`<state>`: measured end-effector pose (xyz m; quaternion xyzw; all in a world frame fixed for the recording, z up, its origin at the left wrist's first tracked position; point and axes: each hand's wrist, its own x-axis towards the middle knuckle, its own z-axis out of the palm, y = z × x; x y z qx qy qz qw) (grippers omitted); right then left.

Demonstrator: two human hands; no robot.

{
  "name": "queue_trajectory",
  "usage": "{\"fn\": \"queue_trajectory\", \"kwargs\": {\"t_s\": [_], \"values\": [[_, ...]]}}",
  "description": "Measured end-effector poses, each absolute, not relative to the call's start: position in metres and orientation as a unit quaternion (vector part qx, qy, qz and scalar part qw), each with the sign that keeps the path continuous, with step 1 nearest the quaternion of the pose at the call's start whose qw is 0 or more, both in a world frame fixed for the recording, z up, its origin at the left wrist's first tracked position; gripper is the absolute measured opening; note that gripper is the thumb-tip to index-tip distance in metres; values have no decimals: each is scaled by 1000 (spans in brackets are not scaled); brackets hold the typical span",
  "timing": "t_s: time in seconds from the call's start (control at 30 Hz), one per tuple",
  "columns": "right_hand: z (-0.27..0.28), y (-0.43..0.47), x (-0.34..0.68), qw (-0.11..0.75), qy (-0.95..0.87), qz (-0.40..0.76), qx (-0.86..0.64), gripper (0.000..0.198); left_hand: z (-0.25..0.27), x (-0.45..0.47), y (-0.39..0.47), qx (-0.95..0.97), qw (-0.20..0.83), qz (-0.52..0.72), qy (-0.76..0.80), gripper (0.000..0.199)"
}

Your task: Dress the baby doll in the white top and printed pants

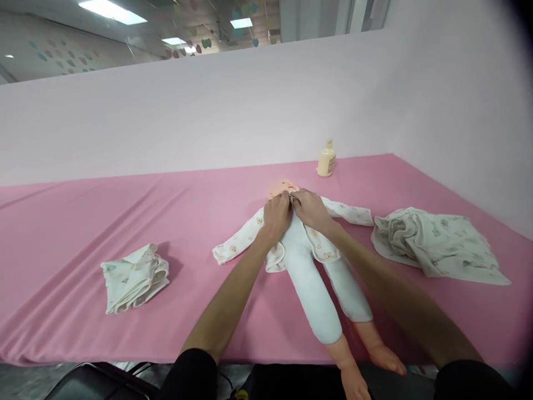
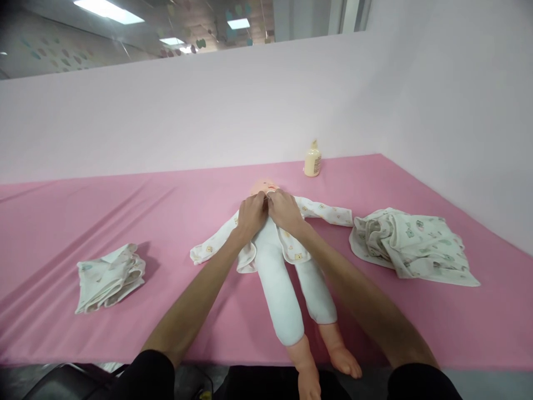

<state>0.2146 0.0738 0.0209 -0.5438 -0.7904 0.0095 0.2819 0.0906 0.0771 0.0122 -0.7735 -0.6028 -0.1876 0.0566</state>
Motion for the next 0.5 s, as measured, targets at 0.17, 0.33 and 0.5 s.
{"fn": "queue_trajectory", "kwargs": {"t_s": [0.17,0.33,0.5], "values": [[16,75,215,276,-801,-20,-531,24,9,89,79,-772,59,-205,-599,20],[11,80,217,336,-810,11,-480,23,5,86,82,-775,57,-226,-587,18],[14,79,219,335,-825,35,-454,23,6,84,84,-775,42,-238,-583,16]]}}
